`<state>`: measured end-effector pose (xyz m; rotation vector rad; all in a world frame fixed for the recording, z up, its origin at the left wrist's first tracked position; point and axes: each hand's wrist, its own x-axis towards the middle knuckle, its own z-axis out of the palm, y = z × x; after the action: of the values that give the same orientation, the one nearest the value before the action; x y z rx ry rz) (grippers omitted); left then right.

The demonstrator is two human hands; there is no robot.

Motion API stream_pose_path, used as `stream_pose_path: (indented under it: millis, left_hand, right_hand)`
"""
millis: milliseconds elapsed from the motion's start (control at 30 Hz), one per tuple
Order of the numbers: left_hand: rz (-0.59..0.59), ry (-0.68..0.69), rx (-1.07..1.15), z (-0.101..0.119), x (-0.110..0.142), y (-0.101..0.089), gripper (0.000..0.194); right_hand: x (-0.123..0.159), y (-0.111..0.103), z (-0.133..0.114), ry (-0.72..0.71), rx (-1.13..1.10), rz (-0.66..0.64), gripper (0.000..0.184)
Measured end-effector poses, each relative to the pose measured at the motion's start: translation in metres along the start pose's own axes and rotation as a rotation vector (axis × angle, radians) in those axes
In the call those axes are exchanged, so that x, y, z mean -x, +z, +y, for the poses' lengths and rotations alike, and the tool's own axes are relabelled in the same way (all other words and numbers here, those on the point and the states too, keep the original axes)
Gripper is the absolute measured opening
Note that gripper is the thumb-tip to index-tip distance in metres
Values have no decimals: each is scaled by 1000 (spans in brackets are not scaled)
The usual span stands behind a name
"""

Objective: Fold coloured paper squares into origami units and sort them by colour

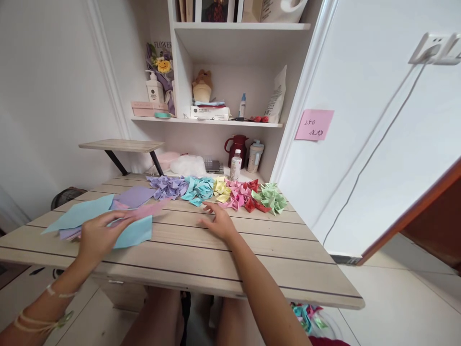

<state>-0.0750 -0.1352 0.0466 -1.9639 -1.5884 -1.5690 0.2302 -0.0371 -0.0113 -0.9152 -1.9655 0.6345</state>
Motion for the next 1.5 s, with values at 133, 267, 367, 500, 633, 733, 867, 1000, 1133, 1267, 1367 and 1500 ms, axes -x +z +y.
stream_pose_path:
  millis: [133, 267, 367, 500, 633, 733, 867, 1000, 1133, 1267, 1367, 1500]
  left_hand:
    - [-154, -276, 437, 36, -22, 50, 30]
    - [-365, -497, 817, 52, -35, 106, 46]
    - [-423, -590, 886, 48, -36, 139, 47]
    - [-544, -611, 908, 30, -27, 162, 43]
    - [-536, -625, 935, 12, -22, 169, 40]
    - [-477, -634, 986, 4, -21, 173, 36]
    - [-504, -707, 1106, 2, -19, 174, 27]
    - [-564, -770, 1262, 6, -17, 168, 22]
    - [-512, -856, 1372, 9, -20, 165, 42]
    - [-383, -888, 1266, 7, -18, 169, 52]
    - [-341, -897, 1179, 5, -15, 172, 51]
    - [-495, -819, 1169, 4, -12, 175, 37]
  right_hand:
    - [0, 1, 2, 50, -270, -41, 85]
    - [-4, 0, 5, 113, -501, 42, 51]
    - [-7, -4, 11, 216, -442, 192, 38]
    - [-8, -11, 16, 261, -317, 316, 38]
    - [-7, -13, 14, 320, -494, 191, 37]
    - [-6, -13, 14, 366, -601, 108, 42]
    - [-4, -18, 18, 386, -767, 224, 30]
    - [-2, -25, 20, 340, -786, 155, 25]
    - [0, -23, 16, 266, -576, 7, 41]
    - [1, -17, 13, 187, -413, -109, 50]
    - [1, -15, 12, 119, -377, -148, 49]
    - [0, -17, 8, 68, -329, -157, 40]
